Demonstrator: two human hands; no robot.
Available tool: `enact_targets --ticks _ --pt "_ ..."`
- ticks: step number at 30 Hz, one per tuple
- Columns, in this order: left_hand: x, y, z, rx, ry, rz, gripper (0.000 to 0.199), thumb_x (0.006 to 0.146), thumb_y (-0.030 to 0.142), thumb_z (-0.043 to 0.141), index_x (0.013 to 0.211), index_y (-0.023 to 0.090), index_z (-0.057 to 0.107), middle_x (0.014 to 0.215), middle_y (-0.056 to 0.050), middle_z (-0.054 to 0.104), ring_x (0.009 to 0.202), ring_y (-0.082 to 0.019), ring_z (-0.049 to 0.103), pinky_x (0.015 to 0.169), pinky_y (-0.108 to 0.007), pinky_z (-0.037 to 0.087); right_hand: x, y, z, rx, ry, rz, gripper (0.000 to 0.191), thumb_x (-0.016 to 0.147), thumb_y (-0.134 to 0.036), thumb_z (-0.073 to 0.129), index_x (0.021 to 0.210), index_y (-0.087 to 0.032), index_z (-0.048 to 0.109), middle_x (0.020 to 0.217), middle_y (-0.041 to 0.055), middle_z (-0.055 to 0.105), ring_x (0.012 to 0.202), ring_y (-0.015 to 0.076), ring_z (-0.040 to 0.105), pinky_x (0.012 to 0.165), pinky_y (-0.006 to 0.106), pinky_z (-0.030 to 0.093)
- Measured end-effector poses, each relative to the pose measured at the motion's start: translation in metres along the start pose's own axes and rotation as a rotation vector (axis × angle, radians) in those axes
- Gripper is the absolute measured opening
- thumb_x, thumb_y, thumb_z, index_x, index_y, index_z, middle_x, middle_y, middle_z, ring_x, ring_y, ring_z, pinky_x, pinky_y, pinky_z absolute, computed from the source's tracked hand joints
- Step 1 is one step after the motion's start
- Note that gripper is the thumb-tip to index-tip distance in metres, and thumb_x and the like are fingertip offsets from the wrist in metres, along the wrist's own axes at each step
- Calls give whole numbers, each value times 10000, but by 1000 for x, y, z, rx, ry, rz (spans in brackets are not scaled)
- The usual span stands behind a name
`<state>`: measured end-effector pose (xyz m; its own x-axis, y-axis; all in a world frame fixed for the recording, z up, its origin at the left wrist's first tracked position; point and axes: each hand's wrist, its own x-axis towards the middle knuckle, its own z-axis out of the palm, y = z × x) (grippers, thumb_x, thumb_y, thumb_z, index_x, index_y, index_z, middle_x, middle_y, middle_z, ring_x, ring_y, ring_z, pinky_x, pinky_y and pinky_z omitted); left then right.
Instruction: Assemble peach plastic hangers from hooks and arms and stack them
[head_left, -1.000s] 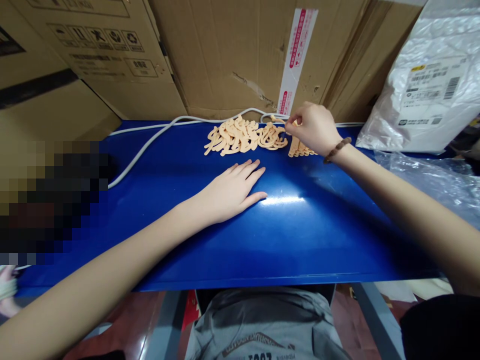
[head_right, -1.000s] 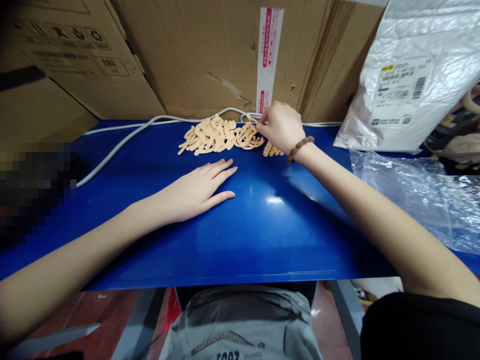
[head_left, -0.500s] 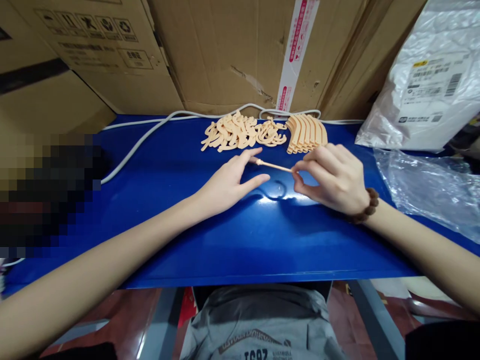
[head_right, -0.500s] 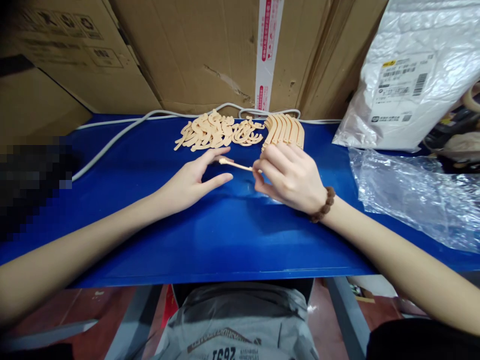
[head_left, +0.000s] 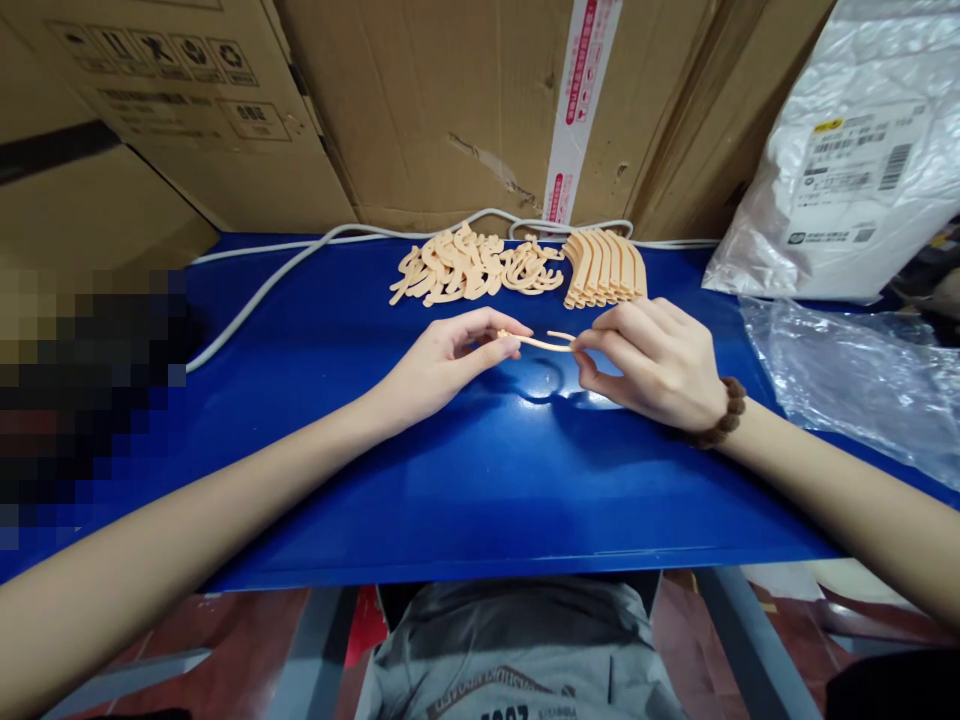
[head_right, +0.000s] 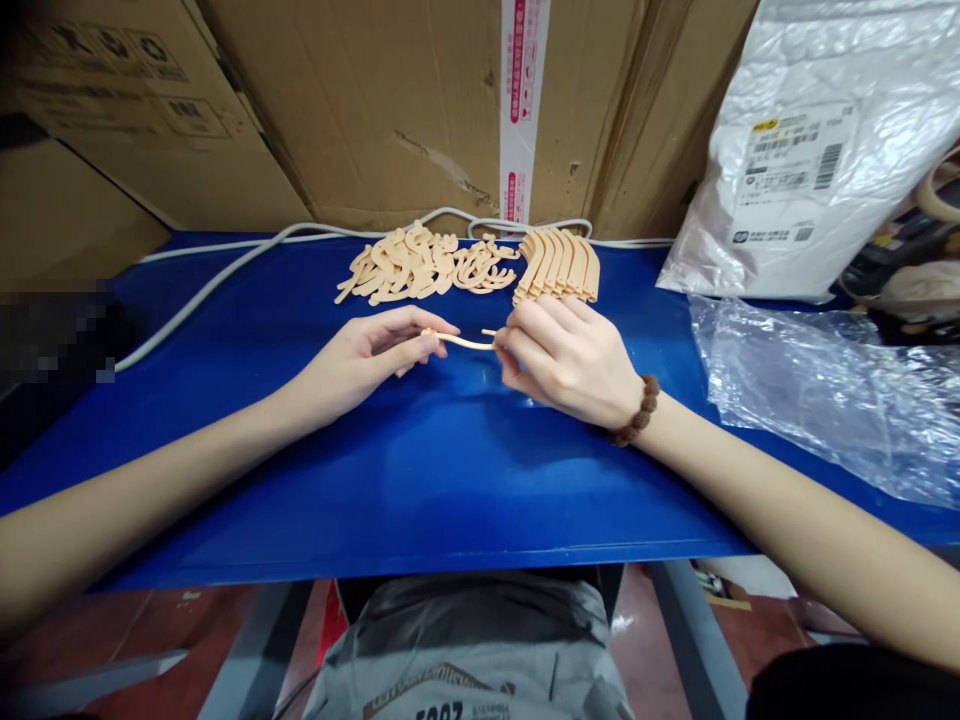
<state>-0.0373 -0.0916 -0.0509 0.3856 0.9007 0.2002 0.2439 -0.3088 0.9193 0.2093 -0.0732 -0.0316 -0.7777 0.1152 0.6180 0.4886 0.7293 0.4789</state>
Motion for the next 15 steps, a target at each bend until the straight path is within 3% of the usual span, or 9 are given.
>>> enact_targets --ticks 3,7,12,15 --pt "0 -2 -2 55 4 -26 280 918 385 631 1067 160 702 940 -34 704 760 -117 584 657 -222 418 -1 -1 1 18 -34 10 57 936 -206 582 882 -207 601 778 27 675 663 142 587 580 301 439" --pt "0 -7 -3 83 -81 -35 332 926 400 627 1173 187 690 1039 -34 724 786 -124 611 674 -229 430 -3 -2 0 61 -78 19 58 959 -187 572 975 -160 621 756 8 696 610 119 596 583 290 445" --pt "-4 -5 0 183 -170 53 348 953 324 611 1281 212 640 995 12 729 736 -86 592 637 -186 418 -5 -2 1 155 -202 69 198 1005 -223 501 1102 -136 651 938 48 751 730 150 668 627 295 485" --pt "-6 -4 1 243 -200 108 389 957 276 607 1340 209 591 951 24 733 751 -83 616 699 -176 439 -7 -1 5 287 -254 167 259 1015 -230 464 1171 -141 650 1061 74 740 854 177 696 710 299 533"
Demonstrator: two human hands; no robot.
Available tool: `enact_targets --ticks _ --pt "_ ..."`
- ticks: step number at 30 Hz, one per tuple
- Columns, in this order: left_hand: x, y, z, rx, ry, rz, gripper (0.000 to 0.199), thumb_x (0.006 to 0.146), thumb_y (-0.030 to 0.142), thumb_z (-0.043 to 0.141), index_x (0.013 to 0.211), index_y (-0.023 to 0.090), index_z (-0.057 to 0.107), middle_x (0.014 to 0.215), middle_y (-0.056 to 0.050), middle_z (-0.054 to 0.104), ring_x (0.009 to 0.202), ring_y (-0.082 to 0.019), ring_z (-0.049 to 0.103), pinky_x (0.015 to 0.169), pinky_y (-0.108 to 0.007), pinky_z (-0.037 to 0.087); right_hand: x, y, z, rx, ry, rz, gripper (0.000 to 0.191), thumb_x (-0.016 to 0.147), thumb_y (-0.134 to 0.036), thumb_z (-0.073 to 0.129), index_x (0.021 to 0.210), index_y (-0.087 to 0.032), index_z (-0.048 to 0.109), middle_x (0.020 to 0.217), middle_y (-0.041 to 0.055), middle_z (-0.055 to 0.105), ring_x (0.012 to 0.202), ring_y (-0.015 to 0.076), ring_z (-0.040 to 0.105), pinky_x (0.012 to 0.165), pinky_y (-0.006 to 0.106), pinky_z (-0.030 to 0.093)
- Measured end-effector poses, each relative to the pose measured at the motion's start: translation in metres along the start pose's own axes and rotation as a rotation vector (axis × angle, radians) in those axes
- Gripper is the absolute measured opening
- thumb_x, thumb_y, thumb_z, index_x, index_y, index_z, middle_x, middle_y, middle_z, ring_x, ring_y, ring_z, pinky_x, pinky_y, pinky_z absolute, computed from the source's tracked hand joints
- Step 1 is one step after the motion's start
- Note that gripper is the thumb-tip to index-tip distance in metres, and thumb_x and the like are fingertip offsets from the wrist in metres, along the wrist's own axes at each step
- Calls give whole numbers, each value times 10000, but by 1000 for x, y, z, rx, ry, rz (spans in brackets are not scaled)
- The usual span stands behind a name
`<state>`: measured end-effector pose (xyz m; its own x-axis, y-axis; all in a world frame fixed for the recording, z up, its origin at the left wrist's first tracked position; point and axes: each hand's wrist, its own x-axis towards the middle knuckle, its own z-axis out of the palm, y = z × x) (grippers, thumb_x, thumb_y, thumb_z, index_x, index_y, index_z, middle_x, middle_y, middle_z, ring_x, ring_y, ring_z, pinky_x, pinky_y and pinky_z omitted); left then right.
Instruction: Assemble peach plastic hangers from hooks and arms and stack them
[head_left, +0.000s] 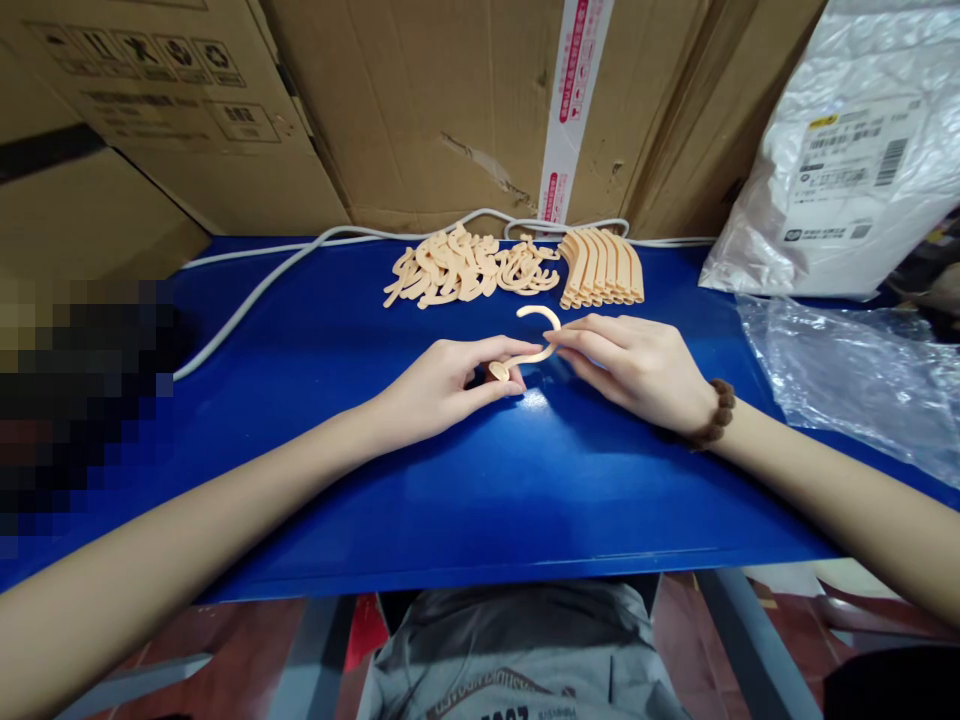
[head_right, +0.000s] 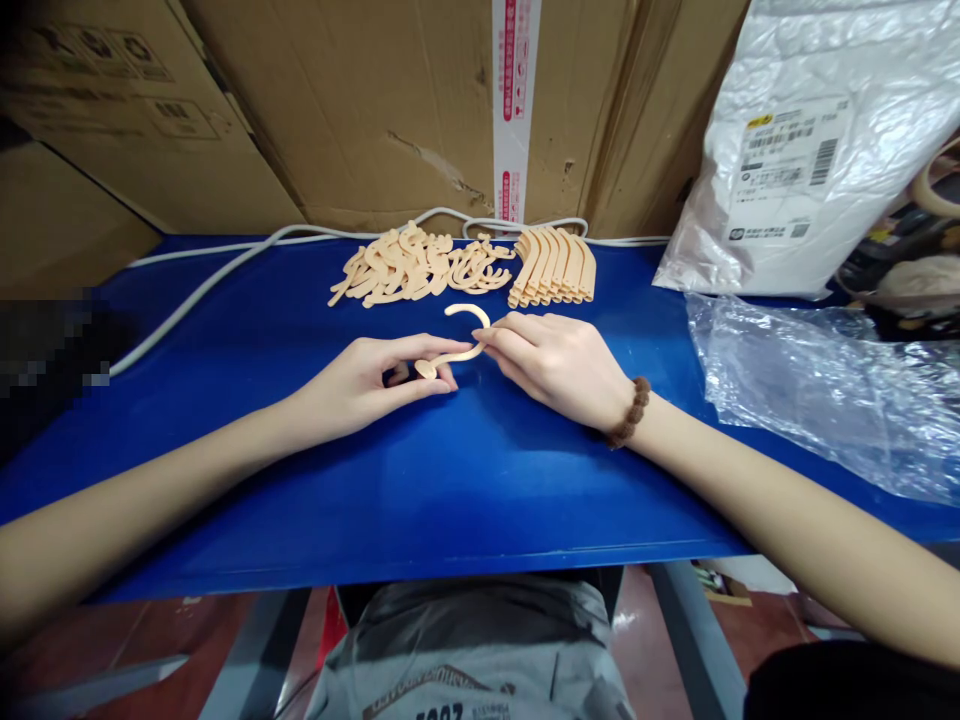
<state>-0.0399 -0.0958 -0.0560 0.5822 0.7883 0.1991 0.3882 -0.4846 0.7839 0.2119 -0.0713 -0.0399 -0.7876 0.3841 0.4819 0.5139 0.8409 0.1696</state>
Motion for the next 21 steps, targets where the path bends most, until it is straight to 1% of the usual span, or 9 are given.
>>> enact_targets --ticks 4,6,8,11,14,16,18,19,21 --pt "-1 0 -1 61 -6 60 430 986 212 530 1415 212 502 970 15 738 825 -96 660 792 -187 461 0 3 7 193 -63 50 359 1006 -195 431 1328 -155 583 1267 112 668 1123 218 656 891 337 553" --pt "-1 -1 -1 95 -16 83 382 1002 210 487 1381 216 532 1017 0 724 865 -101 660 818 -194 463 0 4 8 238 -87 50 403 995 -176 427 1379 -146 544 1333 125 629 1192 228 623 953 363 538" --pt "-2 -1 -2 126 -20 107 322 1011 244 476 1311 208 588 1067 -21 701 884 -111 652 834 -208 466 0 4 9 265 -112 56 428 991 -163 417 1407 -146 516 1379 128 598 1235 227 596 992 375 521" --pt "-2 0 -2 143 -16 140 308 1015 280 477 1284 209 609 1079 -39 684 874 -125 642 838 -230 475 1 4 7 283 -129 71 434 993 -175 417 1420 -171 495 1407 121 578 1263 224 575 1017 391 507" --pt "-1 1 -2 136 1 144 312 1008 274 497 1292 221 615 1028 -33 698 869 -130 644 831 -237 479 4 10 3 245 -68 146 394 994 -220 445 1380 -187 520 1330 113 629 1205 228 610 990 395 516" --pt "-1 0 -2 127 18 147 304 994 265 529 1276 220 633 981 -29 709 862 -133 649 819 -241 483 4 19 0 171 8 241 353 985 -244 468 1322 -201 563 1260 110 663 1160 252 627 975 423 514" --pt "0 0 -2 123 34 152 296 982 257 553 1260 218 649 961 -29 717 856 -136 654 804 -243 487 3 32 -1 90 60 337 334 966 -256 489 1279 -207 595 1235 120 667 1156 293 616 980 474 496" --pt "0 0 -2 125 40 156 294 978 254 562 1255 215 653 958 -29 720 854 -136 656 797 -244 488 2 40 -1 55 62 382 345 956 -262 495 1279 -200 597 1237 133 661 1161 314 607 979 496 490" --pt "0 0 -2 128 51 160 294 973 244 571 1252 208 656 958 -30 723 849 -133 658 787 -242 490 -3 54 2 11 15 440 411 937 -279 503 1326 -166 572 1262 166 640 1172 349 592 977 529 481"
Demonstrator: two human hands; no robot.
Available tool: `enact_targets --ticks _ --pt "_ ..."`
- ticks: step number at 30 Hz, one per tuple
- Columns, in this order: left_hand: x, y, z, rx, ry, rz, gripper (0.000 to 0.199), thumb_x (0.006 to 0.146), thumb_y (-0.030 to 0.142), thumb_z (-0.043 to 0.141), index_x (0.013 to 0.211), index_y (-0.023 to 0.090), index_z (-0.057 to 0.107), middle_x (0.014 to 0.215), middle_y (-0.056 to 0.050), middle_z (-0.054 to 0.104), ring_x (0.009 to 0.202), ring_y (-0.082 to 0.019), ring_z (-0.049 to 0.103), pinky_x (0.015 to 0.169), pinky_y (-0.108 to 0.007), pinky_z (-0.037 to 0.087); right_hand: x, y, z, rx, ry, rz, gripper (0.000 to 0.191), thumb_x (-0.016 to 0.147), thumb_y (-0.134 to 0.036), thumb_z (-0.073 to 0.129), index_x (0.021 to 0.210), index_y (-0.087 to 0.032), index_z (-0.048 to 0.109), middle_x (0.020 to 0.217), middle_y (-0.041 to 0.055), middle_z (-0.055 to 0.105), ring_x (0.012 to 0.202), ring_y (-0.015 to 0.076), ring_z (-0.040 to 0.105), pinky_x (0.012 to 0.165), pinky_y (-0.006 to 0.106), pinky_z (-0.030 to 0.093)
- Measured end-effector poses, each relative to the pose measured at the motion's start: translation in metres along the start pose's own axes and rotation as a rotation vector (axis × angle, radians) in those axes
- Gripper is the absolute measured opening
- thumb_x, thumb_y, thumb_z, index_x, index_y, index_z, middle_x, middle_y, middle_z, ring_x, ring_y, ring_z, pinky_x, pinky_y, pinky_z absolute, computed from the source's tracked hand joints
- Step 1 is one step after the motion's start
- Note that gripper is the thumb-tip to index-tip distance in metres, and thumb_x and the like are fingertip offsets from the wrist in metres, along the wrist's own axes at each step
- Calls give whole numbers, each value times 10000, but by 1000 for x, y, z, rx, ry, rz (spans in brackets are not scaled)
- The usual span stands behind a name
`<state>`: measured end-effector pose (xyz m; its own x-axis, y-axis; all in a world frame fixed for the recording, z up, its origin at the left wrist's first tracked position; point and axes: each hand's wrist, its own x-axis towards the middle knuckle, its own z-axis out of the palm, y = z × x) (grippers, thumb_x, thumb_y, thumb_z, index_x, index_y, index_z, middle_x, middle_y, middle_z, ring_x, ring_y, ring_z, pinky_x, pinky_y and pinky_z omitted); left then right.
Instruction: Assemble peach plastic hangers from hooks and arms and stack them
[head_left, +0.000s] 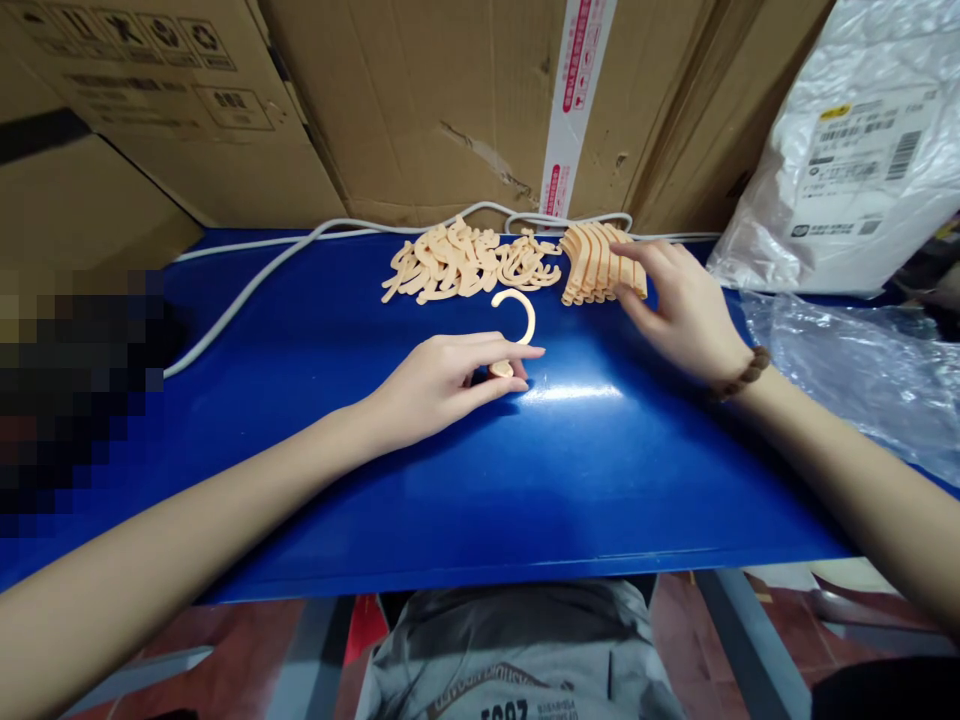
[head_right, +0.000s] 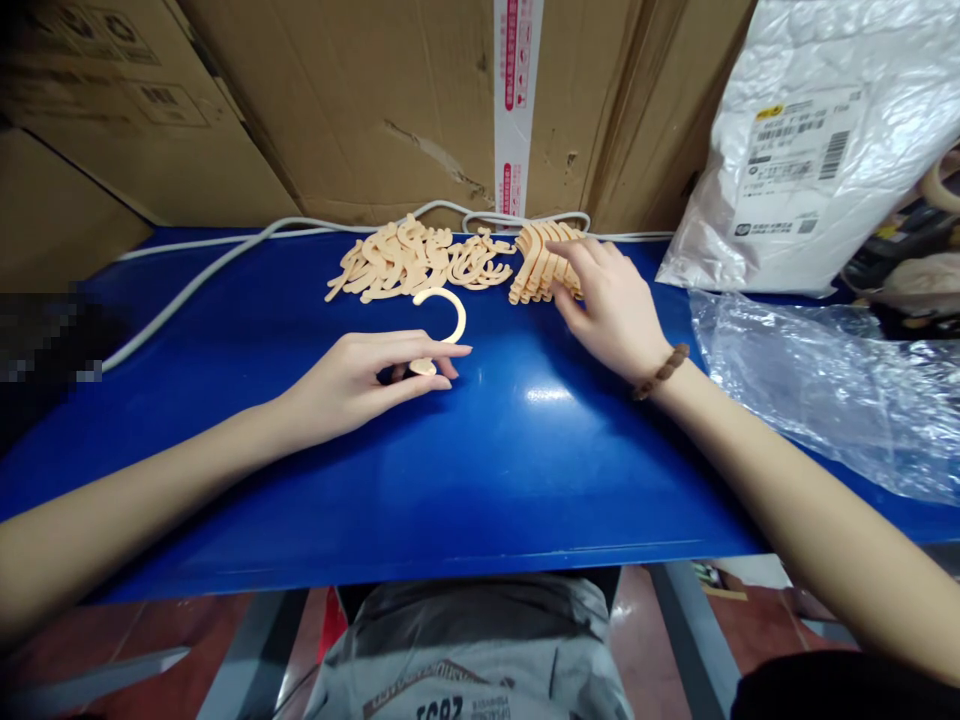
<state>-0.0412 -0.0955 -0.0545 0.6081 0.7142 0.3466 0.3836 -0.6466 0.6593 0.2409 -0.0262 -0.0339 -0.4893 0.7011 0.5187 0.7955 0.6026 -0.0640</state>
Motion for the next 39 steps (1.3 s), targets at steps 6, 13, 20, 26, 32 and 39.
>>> enact_targets --ticks 6,13,20,26,32,39 --pt "-1 0 -1 0 18 1 303 966 218 591 1260 175 651 948 -33 720 841 -119 656 716 -213 477 -2 25 9 -73 -94 66 619 864 -297 556 1451 -124 463 1361 189 589 1213 388 567 1007 581 452" --pt "0 0 1 -24 32 22 274 961 207 595 1222 205 678 938 -28 718 836 -121 658 759 -226 484 1 33 5 -55 -119 298 515 862 -214 484 1358 -96 556 1319 222 612 1193 381 585 1013 565 453" --pt "-1 0 1 -16 41 16 276 963 216 593 1225 194 677 923 -30 715 809 -117 642 678 -213 451 9 53 16 65 -77 601 369 889 -339 534 1168 -121 639 921 140 715 838 307 681 785 474 536" --pt "0 2 2 -22 41 21 283 966 219 594 1235 185 674 927 -30 712 814 -112 633 691 -211 442 10 55 19 126 -88 659 402 831 -397 607 1131 -133 657 789 93 691 749 279 650 743 442 512" --pt "0 -1 2 -22 40 23 285 964 223 594 1237 204 672 937 -27 717 830 -121 644 720 -221 457 10 56 18 138 -73 661 338 834 -314 562 1118 -160 661 779 80 689 736 273 638 724 426 497" --pt "1 -1 1 -18 39 20 283 965 211 593 1235 169 667 940 -27 718 860 -117 648 759 -217 464 13 54 18 228 -16 711 300 796 -207 634 1084 -123 641 699 93 684 573 198 557 585 339 409"
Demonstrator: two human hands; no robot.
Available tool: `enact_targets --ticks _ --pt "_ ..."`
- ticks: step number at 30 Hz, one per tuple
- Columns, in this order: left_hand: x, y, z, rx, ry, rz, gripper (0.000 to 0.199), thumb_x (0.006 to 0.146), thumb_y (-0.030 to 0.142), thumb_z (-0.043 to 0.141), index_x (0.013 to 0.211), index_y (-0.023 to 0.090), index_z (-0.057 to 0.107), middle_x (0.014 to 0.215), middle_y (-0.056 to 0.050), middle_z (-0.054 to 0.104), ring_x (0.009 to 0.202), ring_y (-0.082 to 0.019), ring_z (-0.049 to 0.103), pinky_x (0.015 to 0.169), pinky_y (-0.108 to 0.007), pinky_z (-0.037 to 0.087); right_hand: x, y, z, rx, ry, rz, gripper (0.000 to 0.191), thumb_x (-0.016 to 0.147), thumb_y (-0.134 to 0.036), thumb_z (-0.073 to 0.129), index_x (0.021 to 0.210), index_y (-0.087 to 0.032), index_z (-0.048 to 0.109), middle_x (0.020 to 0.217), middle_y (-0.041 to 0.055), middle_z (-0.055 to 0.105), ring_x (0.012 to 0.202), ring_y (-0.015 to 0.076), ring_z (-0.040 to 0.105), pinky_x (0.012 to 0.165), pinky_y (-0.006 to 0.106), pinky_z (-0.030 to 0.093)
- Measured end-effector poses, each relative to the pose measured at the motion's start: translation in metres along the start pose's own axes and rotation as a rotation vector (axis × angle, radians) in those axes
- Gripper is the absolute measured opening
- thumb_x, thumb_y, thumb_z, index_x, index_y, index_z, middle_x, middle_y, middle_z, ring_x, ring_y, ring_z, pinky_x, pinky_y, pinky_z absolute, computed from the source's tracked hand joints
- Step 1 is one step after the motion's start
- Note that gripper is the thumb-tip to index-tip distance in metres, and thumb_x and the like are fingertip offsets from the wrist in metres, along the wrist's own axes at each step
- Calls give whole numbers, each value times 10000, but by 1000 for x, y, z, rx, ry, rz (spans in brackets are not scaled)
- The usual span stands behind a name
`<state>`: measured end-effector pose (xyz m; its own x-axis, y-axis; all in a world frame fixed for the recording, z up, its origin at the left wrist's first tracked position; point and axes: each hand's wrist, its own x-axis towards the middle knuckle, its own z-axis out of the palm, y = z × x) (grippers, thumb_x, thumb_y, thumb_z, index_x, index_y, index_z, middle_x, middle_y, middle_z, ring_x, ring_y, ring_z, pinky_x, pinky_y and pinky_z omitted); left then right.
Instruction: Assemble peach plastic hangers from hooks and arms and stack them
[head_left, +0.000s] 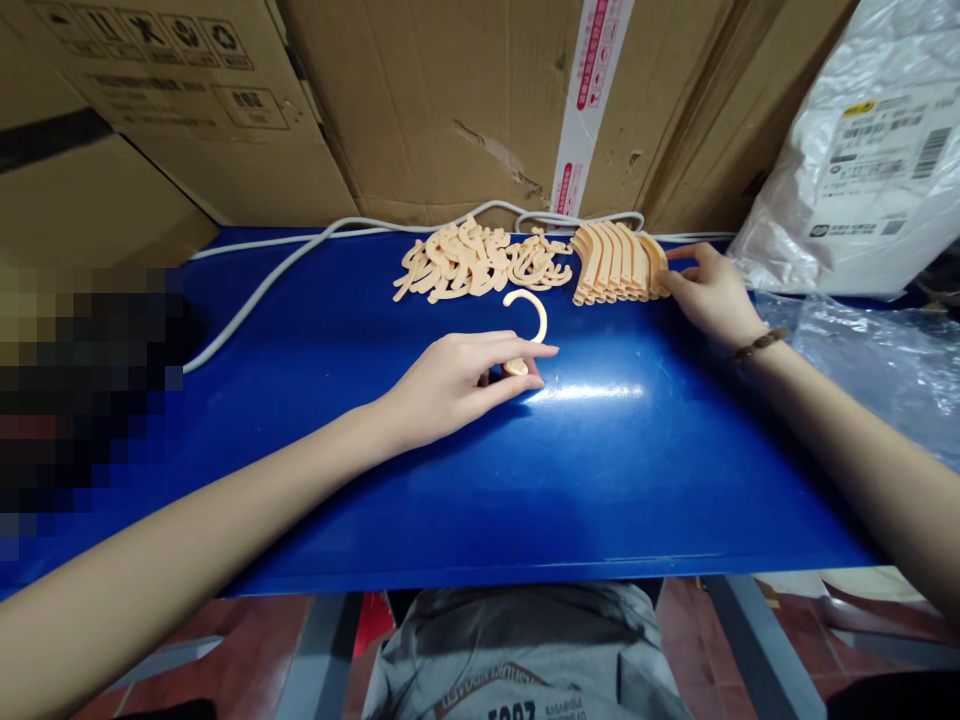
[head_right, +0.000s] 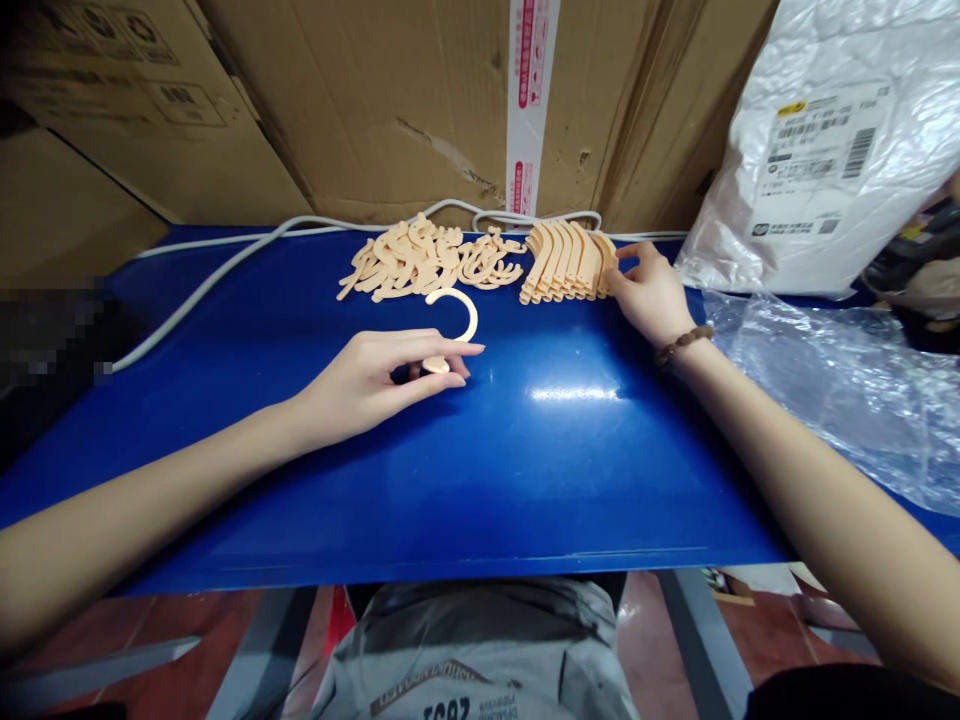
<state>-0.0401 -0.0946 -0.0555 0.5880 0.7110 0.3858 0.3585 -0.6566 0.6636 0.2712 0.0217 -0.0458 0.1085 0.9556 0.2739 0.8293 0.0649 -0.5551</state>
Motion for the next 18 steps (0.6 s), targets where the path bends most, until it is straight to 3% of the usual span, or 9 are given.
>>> enact_targets --ticks 5,8,12,15,18 --pt "-1 1 0 0 6 -2 293 965 205 591 1247 178 664 952 -22 720 844 -111 645 739 -207 462 -6 -11 -6 113 145 -37 342 834 -171 536 1165 -99 579 762 119 689 605 183 570 565 320 408" --pt "-1 3 1 17 23 -51 292 964 245 595 1239 184 673 954 -26 726 824 -122 645 709 -219 458 -23 -25 -11 181 184 -174 319 866 -235 543 1170 -140 567 732 58 638 646 172 568 608 310 426" --pt "0 2 0 49 216 -235 305 939 349 629 1197 208 706 979 -31 740 828 -155 657 700 -250 460 -59 -49 -11 203 -34 -508 304 876 -324 588 1156 -213 547 718 -5 596 613 150 524 591 295 411" --pt "1 -4 -1 21 364 -349 321 913 361 656 1176 189 719 933 -32 742 808 -167 654 729 -272 465 -81 -63 -7 78 -248 -599 317 872 -307 581 1173 -210 567 698 -30 602 597 139 533 601 280 412" --pt "2 -9 -2 -7 398 -377 306 899 331 667 1155 174 728 868 -24 731 767 -161 641 730 -275 461 -92 -69 -4 43 -408 -590 305 895 -314 555 1173 -193 592 681 -42 589 581 119 529 589 255 387"
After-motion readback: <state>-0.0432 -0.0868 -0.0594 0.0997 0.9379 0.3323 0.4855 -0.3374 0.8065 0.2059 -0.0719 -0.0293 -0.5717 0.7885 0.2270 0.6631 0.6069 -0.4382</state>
